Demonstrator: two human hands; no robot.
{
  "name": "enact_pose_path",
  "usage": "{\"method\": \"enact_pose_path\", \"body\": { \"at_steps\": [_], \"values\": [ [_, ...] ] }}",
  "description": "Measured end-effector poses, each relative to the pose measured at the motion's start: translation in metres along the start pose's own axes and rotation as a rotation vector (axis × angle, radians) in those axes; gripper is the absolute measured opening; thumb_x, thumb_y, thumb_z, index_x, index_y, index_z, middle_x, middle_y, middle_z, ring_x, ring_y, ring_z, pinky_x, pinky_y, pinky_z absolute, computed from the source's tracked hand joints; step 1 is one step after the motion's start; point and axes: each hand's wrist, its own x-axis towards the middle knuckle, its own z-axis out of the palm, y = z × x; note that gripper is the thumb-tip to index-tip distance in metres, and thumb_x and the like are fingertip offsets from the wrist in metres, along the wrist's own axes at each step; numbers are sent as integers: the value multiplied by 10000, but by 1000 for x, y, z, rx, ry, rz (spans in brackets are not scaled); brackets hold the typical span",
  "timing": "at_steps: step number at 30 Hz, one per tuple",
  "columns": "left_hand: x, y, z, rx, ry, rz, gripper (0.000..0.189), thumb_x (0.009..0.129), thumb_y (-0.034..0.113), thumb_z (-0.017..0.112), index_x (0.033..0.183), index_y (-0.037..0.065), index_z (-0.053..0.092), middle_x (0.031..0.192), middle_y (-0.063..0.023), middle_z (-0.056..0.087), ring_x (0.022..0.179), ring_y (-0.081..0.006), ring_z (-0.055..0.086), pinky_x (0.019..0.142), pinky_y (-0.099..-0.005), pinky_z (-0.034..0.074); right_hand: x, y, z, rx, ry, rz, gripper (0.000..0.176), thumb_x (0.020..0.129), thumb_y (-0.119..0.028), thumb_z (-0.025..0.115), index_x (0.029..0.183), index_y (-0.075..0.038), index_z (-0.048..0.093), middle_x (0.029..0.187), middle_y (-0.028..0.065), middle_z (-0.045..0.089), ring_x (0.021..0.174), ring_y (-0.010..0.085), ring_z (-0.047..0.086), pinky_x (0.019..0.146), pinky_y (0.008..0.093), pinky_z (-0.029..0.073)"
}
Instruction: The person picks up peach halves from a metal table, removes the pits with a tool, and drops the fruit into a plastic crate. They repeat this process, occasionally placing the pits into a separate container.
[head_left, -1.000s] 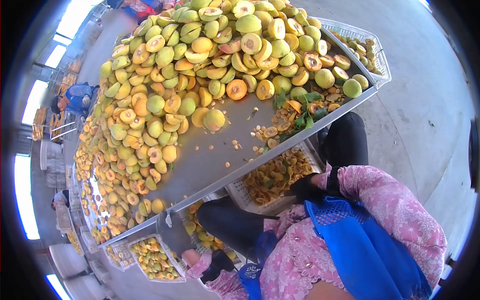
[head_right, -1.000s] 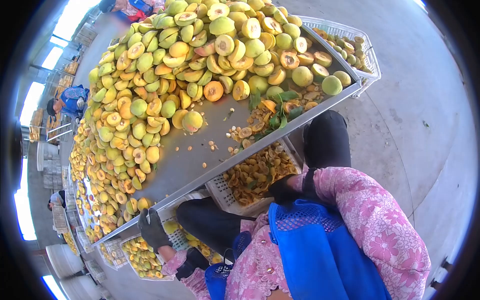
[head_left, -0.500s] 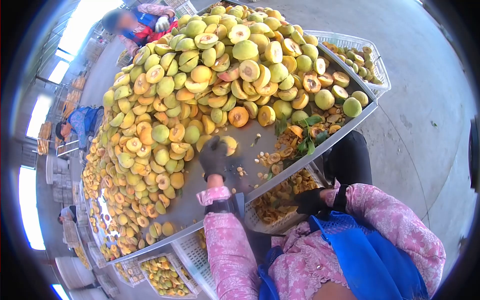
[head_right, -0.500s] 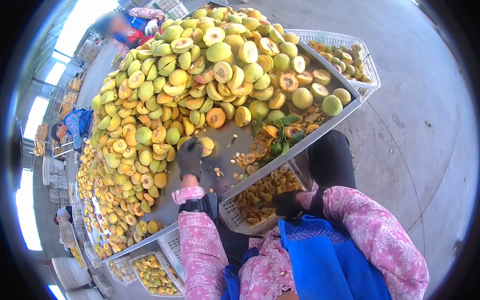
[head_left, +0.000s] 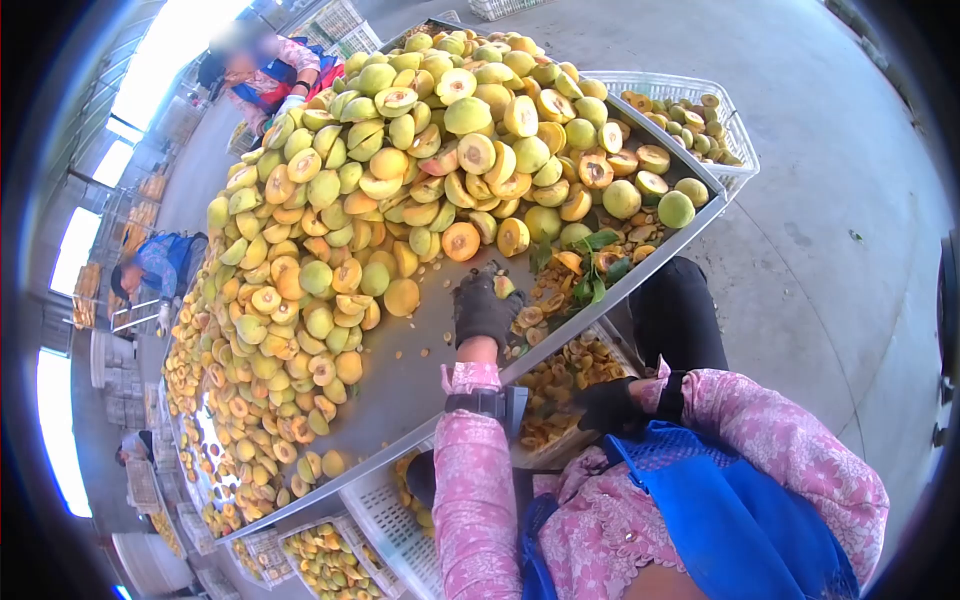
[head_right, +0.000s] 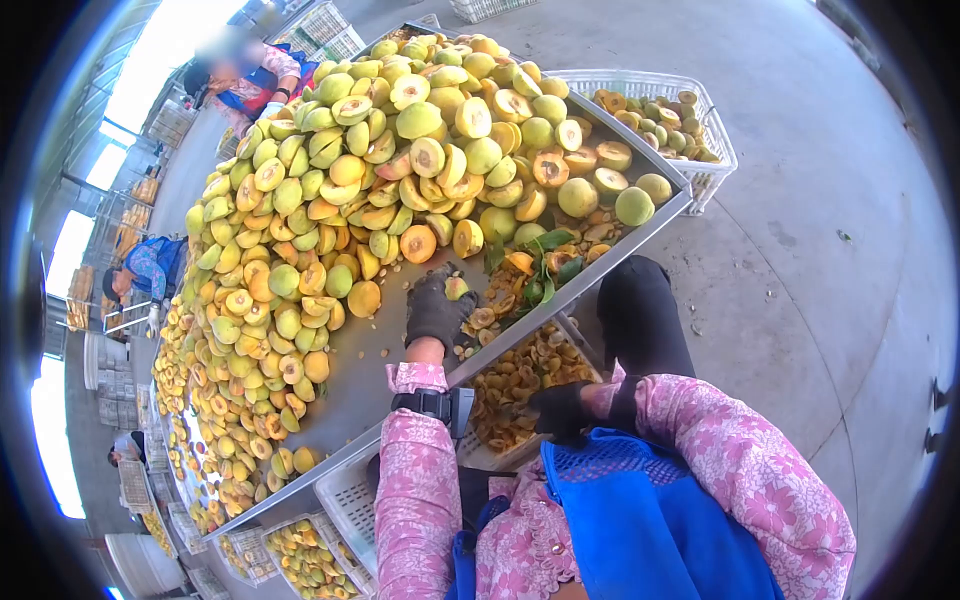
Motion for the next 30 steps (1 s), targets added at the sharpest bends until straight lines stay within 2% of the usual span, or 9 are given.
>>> {"method": "enact_pose_path", "body": {
  "at_steps": [3,5,8,19,23,25,27,29,30],
  "values": [
    [8,-6,1,24,-35,-34,401,745,193,662,1112,48,589,1047,-126,607,958,-230,582,834,-349,470,-13,0,0,-255,236,-125,285,857,-194,502,1129,-113,535,820,125,568,755,220,582,683,324,467],
    [1,-18,-16,-1018,-215,-384,507,742,281,658,1153,6,545,1157,-180,561,1029,-308,566,833,-416,493,-16,-4,-9,799,73,290,223,725,-133,617,933,-55,594,857,140,584,762,271,613,628,324,487],
    [-41,-8,-45,-2149,-254,-542,538,841,349,477,1244,-5,444,1219,-253,482,1024,-405,535,800,-500,498,-43,-42,-58,637,112,279,134,837,-124,519,930,-34,555,713,104,584,652,235,607,538,304,464],
    [-132,30,-53,-2083,113,-617,507,902,395,365,1211,8,474,1122,-175,562,1041,-298,532,935,-458,417,-65,-108,-115,795,334,249,348,904,-341,452,898,1,513,655,157,586,458,216,549,481,331,433],
    [-148,40,-48,-1417,61,-377,447,910,385,355,1158,43,503,1104,-119,581,1018,-255,545,930,-388,417,-55,-115,-115,408,584,136,282,885,-307,503,947,-32,509,654,168,565,551,286,573,514,365,431],
    [-151,49,-56,-345,-53,26,358,893,335,404,1105,71,518,1054,-60,599,987,-208,555,936,-348,398,-56,-121,-121,427,545,143,259,885,-289,509,962,-42,502,660,172,558,583,307,572,528,381,429],
    [-152,39,-41,-560,-29,-20,288,844,281,487,1060,96,529,1007,-24,608,959,-181,560,934,-321,384,-55,-122,-121,446,509,148,239,885,-272,514,977,-52,495,665,176,551,614,328,570,543,397,427],
    [-153,11,-15,-2012,-137,-516,301,796,256,553,1055,103,533,998,-32,610,946,-191,564,921,-324,392,-46,-113,-112,352,597,87,217,905,-248,484,1016,-62,489,671,169,555,611,334,567,561,417,428],
    [-155,8,-8,-2013,-135,-516,301,796,256,553,1055,103,533,998,-32,610,946,-191,564,921,-324,392,-40,-107,-105,352,596,86,217,905,-248,484,1016,-62,489,671,169,555,611,334,567,561,417,428]
  ]
}}
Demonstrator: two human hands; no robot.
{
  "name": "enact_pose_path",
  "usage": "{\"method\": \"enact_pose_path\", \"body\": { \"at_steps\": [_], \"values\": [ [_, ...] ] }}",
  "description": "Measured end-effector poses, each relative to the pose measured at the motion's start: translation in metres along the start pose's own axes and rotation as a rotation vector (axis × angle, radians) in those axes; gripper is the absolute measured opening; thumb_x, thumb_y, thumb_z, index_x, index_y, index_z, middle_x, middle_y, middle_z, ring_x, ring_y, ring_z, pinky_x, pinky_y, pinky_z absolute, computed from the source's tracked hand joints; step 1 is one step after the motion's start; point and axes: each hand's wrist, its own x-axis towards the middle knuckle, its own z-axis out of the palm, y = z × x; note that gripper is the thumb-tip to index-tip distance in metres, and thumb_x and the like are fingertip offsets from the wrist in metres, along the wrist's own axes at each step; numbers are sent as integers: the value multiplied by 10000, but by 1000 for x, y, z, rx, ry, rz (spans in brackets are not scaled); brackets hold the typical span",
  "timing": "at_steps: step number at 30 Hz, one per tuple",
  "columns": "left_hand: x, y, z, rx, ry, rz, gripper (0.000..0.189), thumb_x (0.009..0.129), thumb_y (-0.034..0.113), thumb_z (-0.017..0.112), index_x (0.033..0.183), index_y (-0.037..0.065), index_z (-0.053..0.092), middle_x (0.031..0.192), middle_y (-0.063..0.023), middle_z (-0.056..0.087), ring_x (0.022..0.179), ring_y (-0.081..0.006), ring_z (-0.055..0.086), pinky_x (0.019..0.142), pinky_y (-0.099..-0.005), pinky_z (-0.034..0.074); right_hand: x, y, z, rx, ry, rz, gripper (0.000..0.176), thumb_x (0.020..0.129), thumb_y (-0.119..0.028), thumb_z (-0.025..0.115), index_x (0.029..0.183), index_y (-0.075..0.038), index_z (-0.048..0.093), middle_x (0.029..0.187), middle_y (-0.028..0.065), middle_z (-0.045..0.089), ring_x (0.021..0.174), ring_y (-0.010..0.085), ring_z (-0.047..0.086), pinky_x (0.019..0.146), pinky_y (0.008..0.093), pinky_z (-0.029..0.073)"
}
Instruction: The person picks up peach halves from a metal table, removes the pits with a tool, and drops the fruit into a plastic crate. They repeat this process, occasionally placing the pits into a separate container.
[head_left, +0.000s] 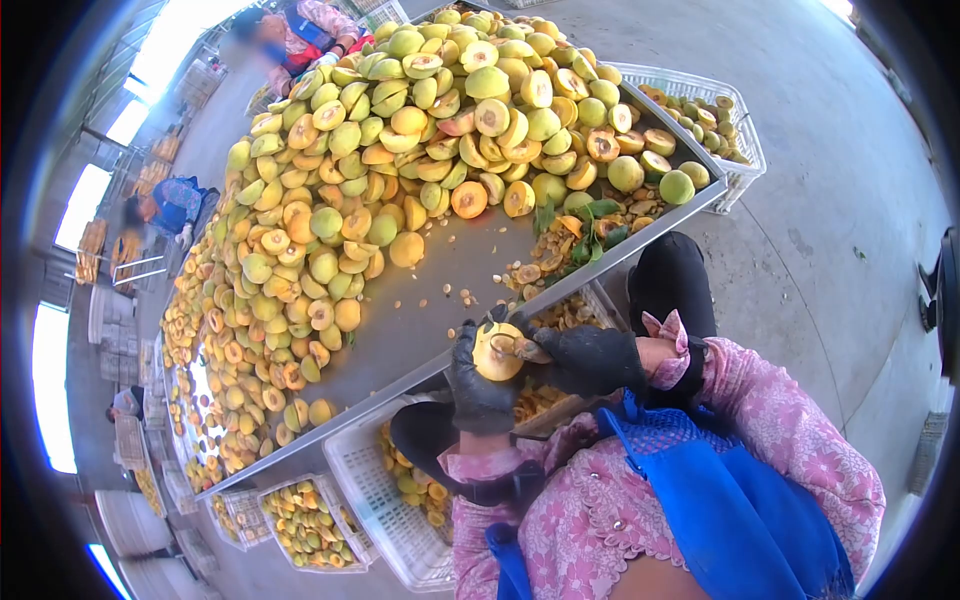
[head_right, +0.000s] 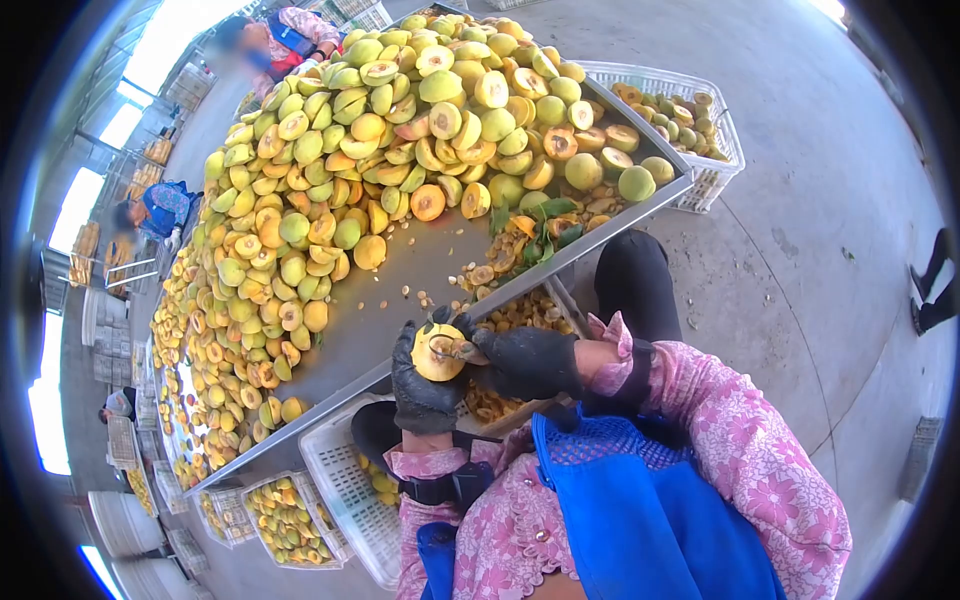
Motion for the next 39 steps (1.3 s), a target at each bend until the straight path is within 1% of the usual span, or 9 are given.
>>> {"method": "enact_pose_path", "body": {
  "at_steps": [5,11,15,21,22,24,34,36,39],
  "values": [
    [-12,2,27,1957,61,597,270,834,251,504,1041,79,527,966,-25,608,935,-179,562,895,-329,418,1,-1,6,-45,61,-11,282,911,-228,450,1154,-86,464,790,189,579,672,349,580,601,428,450],
    [2,-17,-11,835,69,396,298,793,111,569,1075,36,510,985,-60,621,889,-179,590,823,-297,457,1,11,10,-105,-50,-195,540,856,-168,465,1369,-128,302,836,218,574,701,367,591,627,426,472],
    [-8,-16,2,1487,-59,477,333,778,53,588,1096,28,494,1032,-94,611,896,-202,599,827,-322,474,3,41,31,-101,-82,-210,592,833,-143,460,1389,-139,257,845,222,575,699,362,596,629,427,473],
    [2,-32,-24,332,-29,103,309,786,52,586,1078,10,493,1032,-113,602,911,-225,599,822,-354,496,-8,30,25,-145,-188,-17,579,823,-118,440,1381,-134,287,840,218,575,687,364,593,634,434,475],
    [0,-32,-23,331,-30,101,309,786,52,586,1078,10,493,1032,-113,602,911,-225,599,822,-354,496,-6,27,23,-137,-170,-14,555,825,-121,437,1366,-134,318,825,218,575,687,365,591,631,436,473],
    [-8,-25,-7,1574,7,458,300,771,47,597,1056,21,508,1001,-95,604,895,-213,591,817,-327,476,-4,25,22,-133,-153,-16,531,827,-124,435,1351,-134,349,810,217,574,687,366,590,628,438,472],
    [-28,-32,37,1573,187,697,325,756,13,617,1064,25,515,955,-67,584,897,-185,571,789,-296,461,6,51,64,-97,97,-79,442,844,-141,468,1284,-133,433,892,228,576,748,373,596,655,443,478],
    [-19,-44,20,615,214,528,328,745,18,640,1050,20,520,939,-59,571,885,-175,560,783,-299,461,6,47,61,-91,156,-119,438,843,-141,469,1280,-133,438,862,224,583,743,371,598,657,444,479],
    [-18,-43,5,1125,274,615,349,725,47,672,1042,24,527,937,-54,562,872,-180,550,795,-316,456,7,48,58,-142,26,-36,480,831,-136,473,1305,-129,405,850,229,595,750,367,603,657,442,479]
  ]
}}
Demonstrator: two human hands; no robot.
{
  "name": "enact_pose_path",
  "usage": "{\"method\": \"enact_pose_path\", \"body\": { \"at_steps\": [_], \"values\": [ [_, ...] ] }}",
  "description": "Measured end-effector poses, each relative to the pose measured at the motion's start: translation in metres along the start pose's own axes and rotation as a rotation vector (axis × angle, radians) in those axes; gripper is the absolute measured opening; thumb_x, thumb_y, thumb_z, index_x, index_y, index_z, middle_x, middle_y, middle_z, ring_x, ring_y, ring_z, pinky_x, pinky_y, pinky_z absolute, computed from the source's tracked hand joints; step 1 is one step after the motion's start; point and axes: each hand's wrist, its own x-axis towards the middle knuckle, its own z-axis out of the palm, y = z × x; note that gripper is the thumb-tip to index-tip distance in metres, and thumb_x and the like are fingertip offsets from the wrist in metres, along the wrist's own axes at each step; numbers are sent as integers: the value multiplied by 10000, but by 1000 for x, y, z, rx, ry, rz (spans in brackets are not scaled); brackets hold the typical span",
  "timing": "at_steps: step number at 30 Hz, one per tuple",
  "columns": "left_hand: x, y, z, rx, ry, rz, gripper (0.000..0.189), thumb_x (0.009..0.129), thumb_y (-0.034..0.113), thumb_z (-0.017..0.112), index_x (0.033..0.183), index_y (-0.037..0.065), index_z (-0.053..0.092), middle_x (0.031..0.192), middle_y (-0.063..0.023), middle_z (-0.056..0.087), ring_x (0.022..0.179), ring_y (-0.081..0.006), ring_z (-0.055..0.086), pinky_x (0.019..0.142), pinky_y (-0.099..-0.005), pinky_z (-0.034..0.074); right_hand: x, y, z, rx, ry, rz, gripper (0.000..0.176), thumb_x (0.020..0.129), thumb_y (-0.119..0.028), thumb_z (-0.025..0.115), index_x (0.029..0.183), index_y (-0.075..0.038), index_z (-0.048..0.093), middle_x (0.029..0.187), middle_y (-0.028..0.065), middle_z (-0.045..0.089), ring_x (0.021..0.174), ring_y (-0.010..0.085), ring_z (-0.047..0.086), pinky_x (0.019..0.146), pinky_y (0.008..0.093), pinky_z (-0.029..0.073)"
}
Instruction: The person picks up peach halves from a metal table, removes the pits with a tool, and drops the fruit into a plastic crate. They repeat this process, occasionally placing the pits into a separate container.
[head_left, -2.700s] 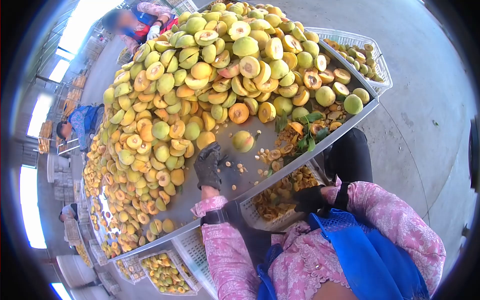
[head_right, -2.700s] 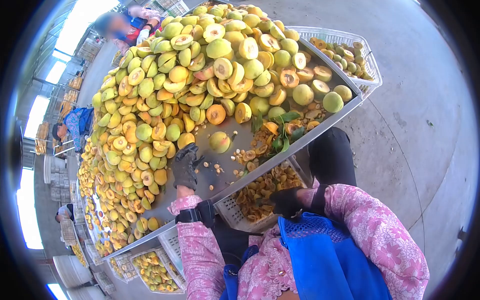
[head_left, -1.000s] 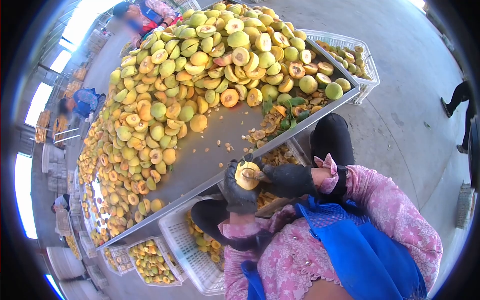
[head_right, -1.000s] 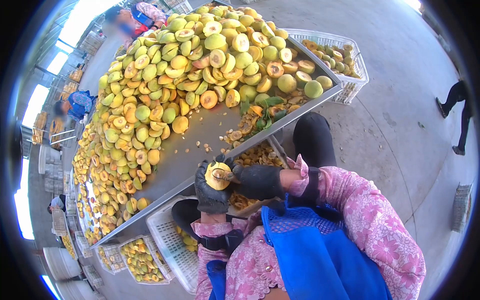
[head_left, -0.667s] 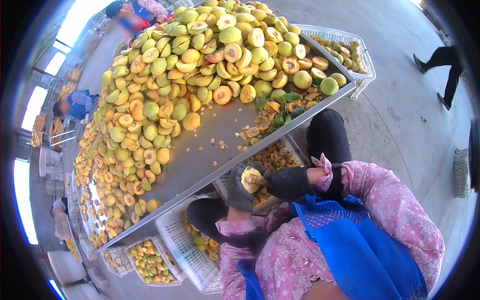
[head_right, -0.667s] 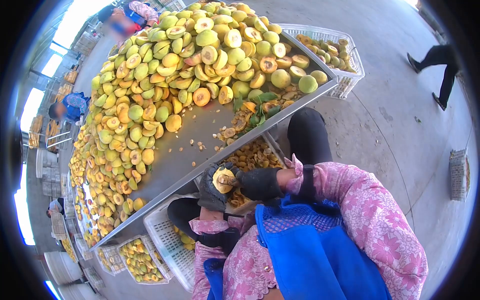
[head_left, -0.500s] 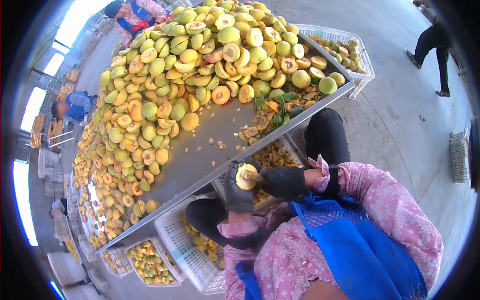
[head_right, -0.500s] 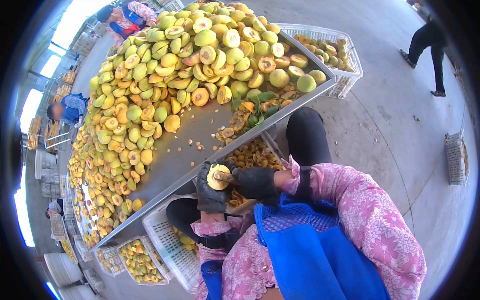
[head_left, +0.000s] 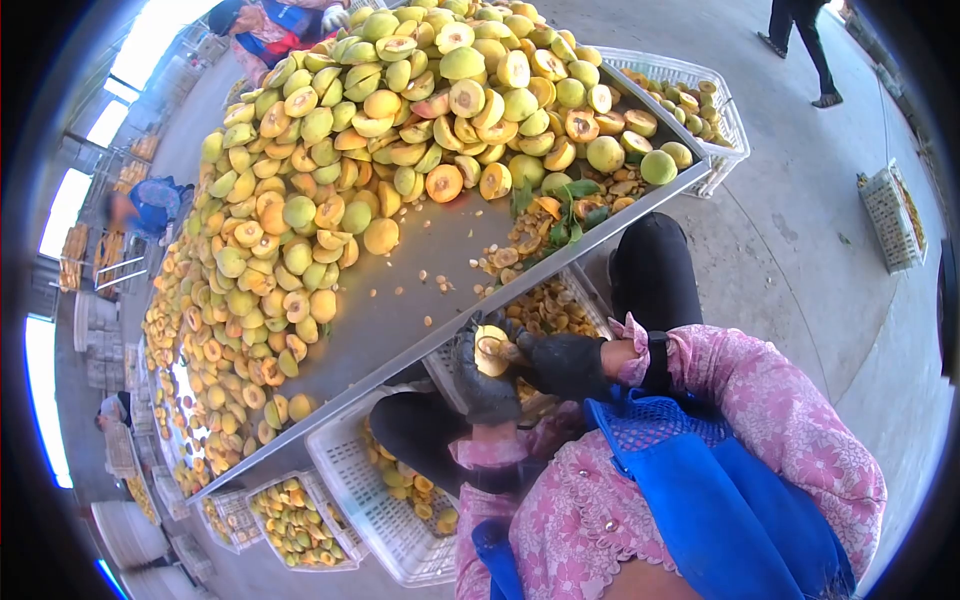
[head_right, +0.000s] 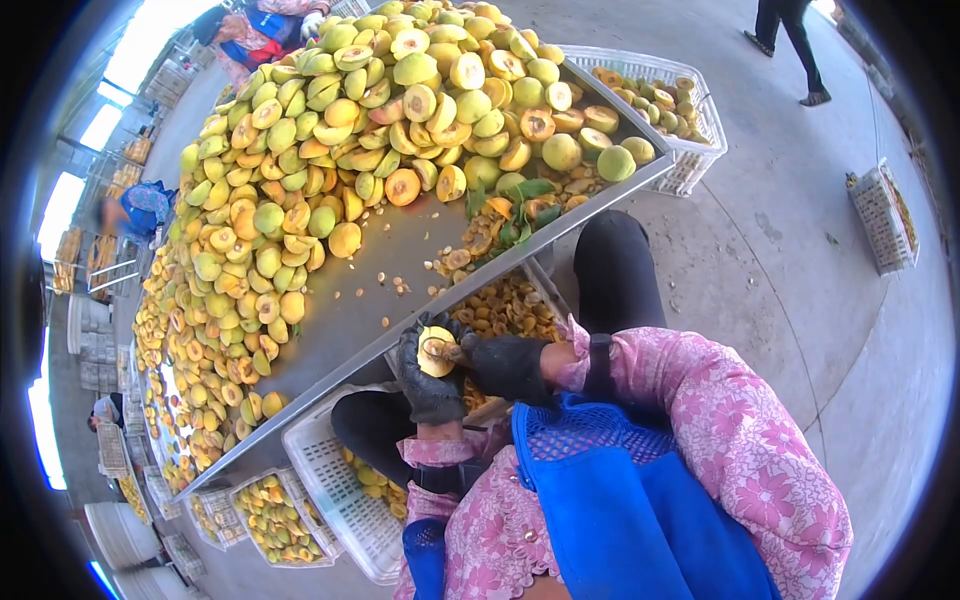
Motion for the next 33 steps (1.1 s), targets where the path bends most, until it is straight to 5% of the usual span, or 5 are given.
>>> {"method": "enact_pose_path", "body": {
  "at_steps": [9,14,21,24,33],
  "values": [
    [-3,-5,1,339,-75,2,325,694,53,695,984,18,553,894,-62,594,841,-181,573,792,-314,462,-2,8,-13,-225,-299,-145,386,783,-118,525,1130,48,493,833,238,616,758,350,622,644,406,483],
    [-6,-58,-3,204,-119,90,324,671,62,701,971,42,579,912,-65,611,852,-196,599,769,-320,474,-3,-7,-20,245,-430,352,327,771,-124,519,1042,58,540,775,220,626,745,346,629,613,404,483],
    [-6,-65,-2,459,-60,242,313,635,135,689,919,76,573,815,-87,602,772,-237,593,697,-331,482,-5,-1,-11,206,-296,251,253,772,-142,565,953,34,561,786,170,625,715,256,617,599,364,475],
    [-20,-54,3,106,76,-48,366,843,157,548,1165,-7,487,1049,-112,565,958,-237,551,867,-352,451,-2,-6,2,448,-221,278,152,810,-124,550,891,1,578,747,130,613,625,155,579,502,325,433],
    [-22,-64,10,197,111,-98,344,846,126,535,1161,-7,495,1041,-94,565,984,-220,533,876,-340,445,24,26,35,-575,-384,-615,235,828,-227,508,821,-35,643,789,153,627,693,287,605,584,392,458]
  ]
}}
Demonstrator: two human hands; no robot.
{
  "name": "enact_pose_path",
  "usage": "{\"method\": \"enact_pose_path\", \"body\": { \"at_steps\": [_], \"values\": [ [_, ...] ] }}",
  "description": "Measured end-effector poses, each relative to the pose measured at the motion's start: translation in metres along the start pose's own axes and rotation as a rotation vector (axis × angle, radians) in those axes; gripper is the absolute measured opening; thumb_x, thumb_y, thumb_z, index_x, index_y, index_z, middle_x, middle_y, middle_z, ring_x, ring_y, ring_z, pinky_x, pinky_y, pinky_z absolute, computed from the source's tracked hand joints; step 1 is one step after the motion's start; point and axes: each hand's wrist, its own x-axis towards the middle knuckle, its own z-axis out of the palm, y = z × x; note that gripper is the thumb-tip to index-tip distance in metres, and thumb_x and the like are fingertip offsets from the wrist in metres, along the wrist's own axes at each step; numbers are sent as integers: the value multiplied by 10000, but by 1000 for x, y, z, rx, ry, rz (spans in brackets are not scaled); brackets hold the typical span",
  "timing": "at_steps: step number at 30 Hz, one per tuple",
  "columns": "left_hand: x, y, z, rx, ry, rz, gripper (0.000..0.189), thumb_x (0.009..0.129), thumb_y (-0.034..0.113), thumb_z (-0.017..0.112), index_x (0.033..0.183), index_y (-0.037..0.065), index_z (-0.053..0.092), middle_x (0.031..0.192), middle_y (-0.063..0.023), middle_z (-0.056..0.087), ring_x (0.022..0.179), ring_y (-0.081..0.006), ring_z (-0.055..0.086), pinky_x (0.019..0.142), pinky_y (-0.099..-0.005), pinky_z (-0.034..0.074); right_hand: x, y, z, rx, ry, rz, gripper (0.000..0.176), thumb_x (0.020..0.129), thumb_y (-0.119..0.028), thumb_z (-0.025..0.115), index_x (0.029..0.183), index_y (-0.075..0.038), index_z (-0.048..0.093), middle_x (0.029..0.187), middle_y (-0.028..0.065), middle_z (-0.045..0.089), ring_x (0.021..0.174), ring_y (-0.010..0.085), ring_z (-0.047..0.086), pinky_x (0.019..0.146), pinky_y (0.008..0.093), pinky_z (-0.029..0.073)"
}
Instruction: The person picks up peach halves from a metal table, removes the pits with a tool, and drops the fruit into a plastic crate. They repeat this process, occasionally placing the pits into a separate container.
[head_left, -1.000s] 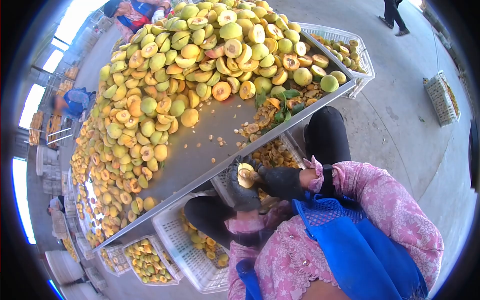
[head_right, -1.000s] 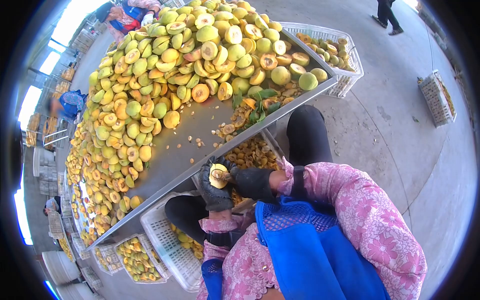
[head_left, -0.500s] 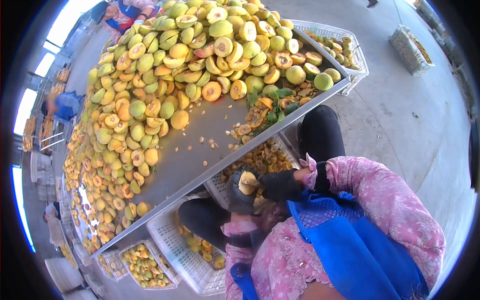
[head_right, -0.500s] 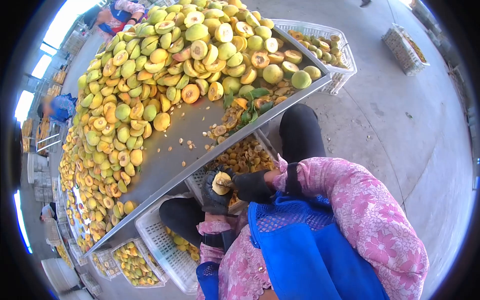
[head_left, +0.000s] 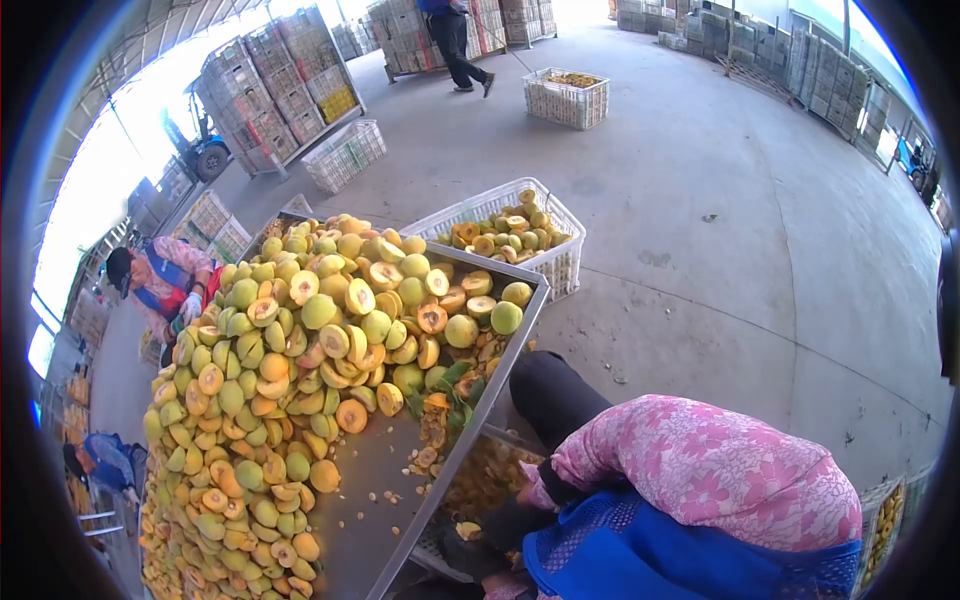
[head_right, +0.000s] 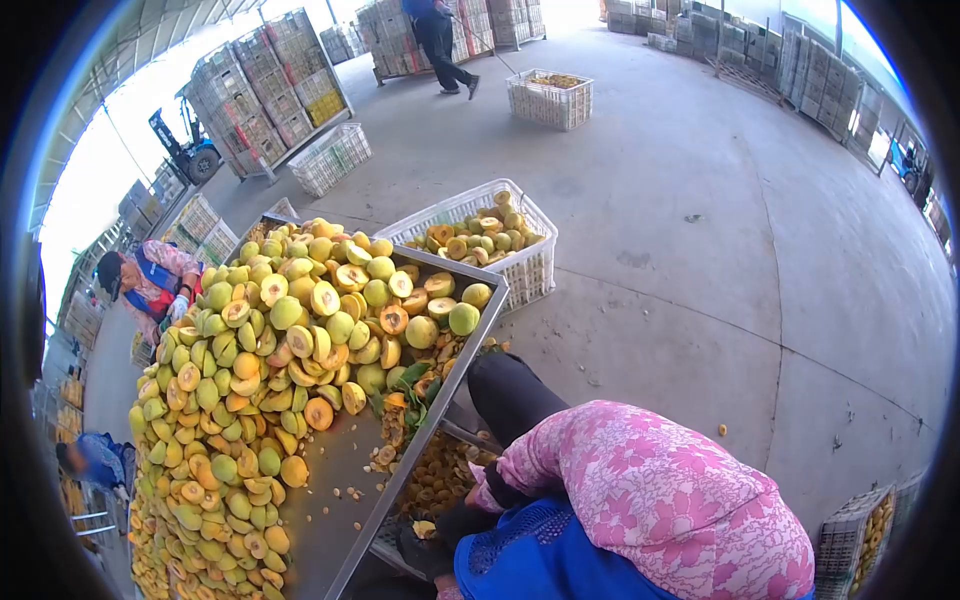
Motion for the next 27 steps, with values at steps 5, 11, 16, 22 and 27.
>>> {"method": "enact_pose_path", "body": {
  "at_steps": [5,11,16,22,27],
  "values": [
    [5,-4,5,-120,-1,-80,335,849,127,531,1155,-5,500,1036,-92,568,973,-214,536,865,-335,447,8,4,8,126,-60,31,225,833,-228,513,824,-41,640,754,130,614,667,264,595,581,372,460],
    [18,-6,5,-250,2,-181,326,851,128,526,1149,-4,507,1030,-89,571,959,-206,539,852,-328,449,16,19,42,784,-93,230,214,838,-229,520,829,-50,636,713,102,598,637,235,583,577,349,461],
    [25,-8,5,-342,7,-238,318,854,129,521,1143,-2,512,1025,-87,574,947,-199,542,841,-322,451,13,40,76,1319,-133,361,204,842,-230,526,832,-57,633,678,78,584,611,211,573,573,329,463],
    [28,-9,6,-414,8,-290,309,856,130,516,1136,0,519,1019,-84,578,934,-192,545,828,-315,454,7,67,135,1698,-211,406,193,848,-231,533,837,-65,629,636,50,568,580,183,561,569,306,465],
    [30,-7,9,-457,21,-319,302,858,131,511,1131,1,525,1014,-82,581,922,-185,547,817,-309,455,0,59,107,1589,-170,414,194,843,-220,530,869,-54,627,701,74,583,637,205,575,610,325,469]
  ]
}}
